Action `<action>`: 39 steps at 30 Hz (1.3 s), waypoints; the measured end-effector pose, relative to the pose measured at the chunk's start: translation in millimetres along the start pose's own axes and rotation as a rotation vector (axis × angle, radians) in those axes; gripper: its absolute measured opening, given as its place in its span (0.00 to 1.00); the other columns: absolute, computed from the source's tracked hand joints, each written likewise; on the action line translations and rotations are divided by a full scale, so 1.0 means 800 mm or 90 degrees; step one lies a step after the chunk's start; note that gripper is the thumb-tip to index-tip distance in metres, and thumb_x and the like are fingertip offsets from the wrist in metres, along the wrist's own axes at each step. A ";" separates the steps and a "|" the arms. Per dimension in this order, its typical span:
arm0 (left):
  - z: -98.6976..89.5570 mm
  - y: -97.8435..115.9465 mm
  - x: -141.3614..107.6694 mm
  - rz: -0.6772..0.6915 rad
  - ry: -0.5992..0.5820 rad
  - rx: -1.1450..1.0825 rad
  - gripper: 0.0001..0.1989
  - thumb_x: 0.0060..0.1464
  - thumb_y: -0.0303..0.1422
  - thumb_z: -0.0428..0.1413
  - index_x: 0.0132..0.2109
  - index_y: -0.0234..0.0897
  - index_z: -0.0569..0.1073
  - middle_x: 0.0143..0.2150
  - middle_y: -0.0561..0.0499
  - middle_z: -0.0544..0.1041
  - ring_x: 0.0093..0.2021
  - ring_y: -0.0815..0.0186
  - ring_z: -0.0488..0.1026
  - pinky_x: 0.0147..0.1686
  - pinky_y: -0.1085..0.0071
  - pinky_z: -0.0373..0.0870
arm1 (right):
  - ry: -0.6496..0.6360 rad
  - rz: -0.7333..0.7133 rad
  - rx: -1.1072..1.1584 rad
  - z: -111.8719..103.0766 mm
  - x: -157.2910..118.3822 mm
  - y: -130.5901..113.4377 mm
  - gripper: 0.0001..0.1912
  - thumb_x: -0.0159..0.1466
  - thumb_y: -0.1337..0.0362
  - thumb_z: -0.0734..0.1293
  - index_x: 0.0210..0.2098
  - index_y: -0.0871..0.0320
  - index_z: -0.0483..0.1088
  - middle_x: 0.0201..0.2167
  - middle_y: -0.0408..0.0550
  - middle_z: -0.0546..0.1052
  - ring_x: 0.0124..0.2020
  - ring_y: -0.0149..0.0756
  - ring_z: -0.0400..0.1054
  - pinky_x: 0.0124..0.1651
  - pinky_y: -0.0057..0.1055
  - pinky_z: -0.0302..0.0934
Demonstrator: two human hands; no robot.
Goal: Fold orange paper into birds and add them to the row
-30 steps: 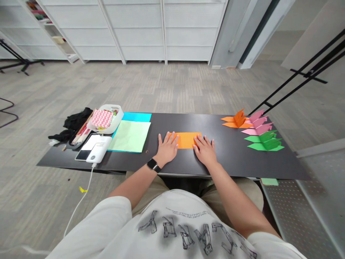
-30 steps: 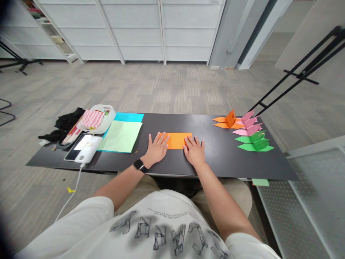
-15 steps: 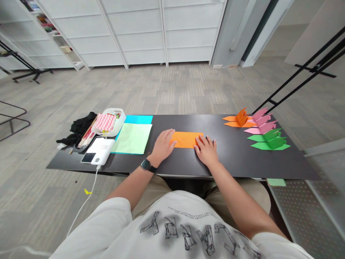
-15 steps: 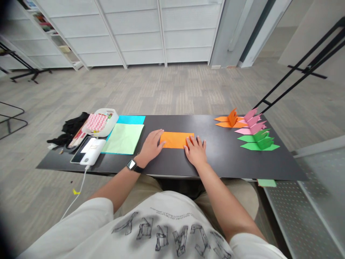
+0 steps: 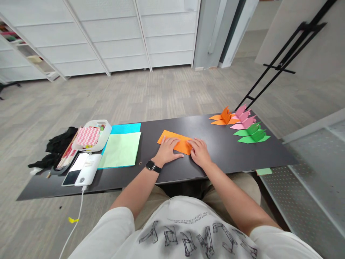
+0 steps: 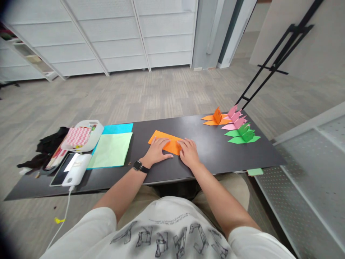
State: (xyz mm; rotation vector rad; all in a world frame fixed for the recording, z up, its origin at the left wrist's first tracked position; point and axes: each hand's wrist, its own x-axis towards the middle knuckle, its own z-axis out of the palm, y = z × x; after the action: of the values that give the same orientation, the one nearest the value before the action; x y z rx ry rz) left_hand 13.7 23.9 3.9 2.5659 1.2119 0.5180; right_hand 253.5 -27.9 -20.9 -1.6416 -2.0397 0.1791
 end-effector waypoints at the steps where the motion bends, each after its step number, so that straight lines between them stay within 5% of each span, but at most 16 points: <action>1: -0.001 0.000 -0.001 0.000 0.000 -0.005 0.40 0.55 0.56 0.68 0.68 0.42 0.73 0.68 0.40 0.75 0.69 0.48 0.70 0.79 0.42 0.43 | 0.014 0.009 0.000 0.001 0.000 0.001 0.30 0.66 0.72 0.60 0.65 0.54 0.73 0.66 0.53 0.75 0.72 0.51 0.60 0.77 0.59 0.49; 6: -0.001 0.000 -0.001 0.009 0.004 -0.025 0.33 0.58 0.53 0.67 0.65 0.43 0.76 0.65 0.42 0.78 0.67 0.51 0.71 0.79 0.43 0.44 | 0.019 0.088 -0.003 0.007 0.004 0.004 0.34 0.63 0.73 0.59 0.67 0.53 0.72 0.66 0.52 0.75 0.73 0.55 0.59 0.77 0.69 0.43; 14: 0.001 -0.001 -0.002 -0.002 0.036 -0.020 0.17 0.67 0.37 0.58 0.61 0.44 0.79 0.66 0.45 0.78 0.72 0.54 0.67 0.80 0.44 0.45 | 0.006 0.066 0.017 0.003 0.003 0.005 0.30 0.63 0.72 0.61 0.62 0.50 0.75 0.60 0.51 0.80 0.66 0.51 0.67 0.76 0.67 0.44; 20: 0.001 0.004 -0.004 0.022 0.027 -0.017 0.28 0.60 0.51 0.66 0.61 0.42 0.78 0.67 0.42 0.76 0.70 0.50 0.68 0.79 0.44 0.49 | 0.009 0.031 0.048 -0.003 0.005 0.002 0.18 0.69 0.66 0.63 0.53 0.49 0.80 0.52 0.50 0.82 0.58 0.47 0.72 0.76 0.63 0.46; 24: 0.003 0.005 -0.004 0.023 0.044 -0.016 0.21 0.61 0.45 0.65 0.58 0.41 0.79 0.67 0.44 0.77 0.72 0.51 0.67 0.79 0.45 0.50 | 0.020 0.014 0.070 -0.006 0.004 0.002 0.15 0.72 0.62 0.63 0.51 0.48 0.81 0.50 0.49 0.82 0.56 0.45 0.74 0.76 0.60 0.47; 29: -0.007 0.008 -0.002 0.039 0.087 -0.035 0.10 0.68 0.36 0.58 0.51 0.41 0.81 0.61 0.47 0.82 0.65 0.58 0.75 0.76 0.51 0.60 | 0.044 0.008 0.079 -0.010 0.003 0.002 0.18 0.71 0.62 0.62 0.56 0.51 0.78 0.55 0.54 0.79 0.59 0.47 0.72 0.72 0.52 0.58; 34: -0.013 0.007 0.000 0.047 0.136 -0.060 0.13 0.73 0.38 0.53 0.49 0.42 0.83 0.57 0.48 0.85 0.59 0.61 0.80 0.70 0.55 0.69 | 0.044 -0.006 0.097 -0.012 0.003 0.001 0.34 0.63 0.67 0.64 0.70 0.55 0.68 0.68 0.58 0.70 0.70 0.49 0.63 0.74 0.50 0.58; 39: -0.010 0.011 -0.004 0.103 0.117 -0.120 0.15 0.74 0.40 0.53 0.49 0.43 0.85 0.56 0.49 0.86 0.59 0.61 0.81 0.68 0.55 0.72 | 0.035 -0.016 0.080 -0.006 0.003 0.010 0.28 0.68 0.62 0.66 0.67 0.52 0.71 0.71 0.56 0.69 0.73 0.50 0.61 0.74 0.53 0.58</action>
State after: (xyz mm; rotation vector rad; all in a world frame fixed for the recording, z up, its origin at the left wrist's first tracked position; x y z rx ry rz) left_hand 14.2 16.4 13.7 2.5098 0.9611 0.8756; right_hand 261.9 -24.3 -19.4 -1.5271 -1.9665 0.2453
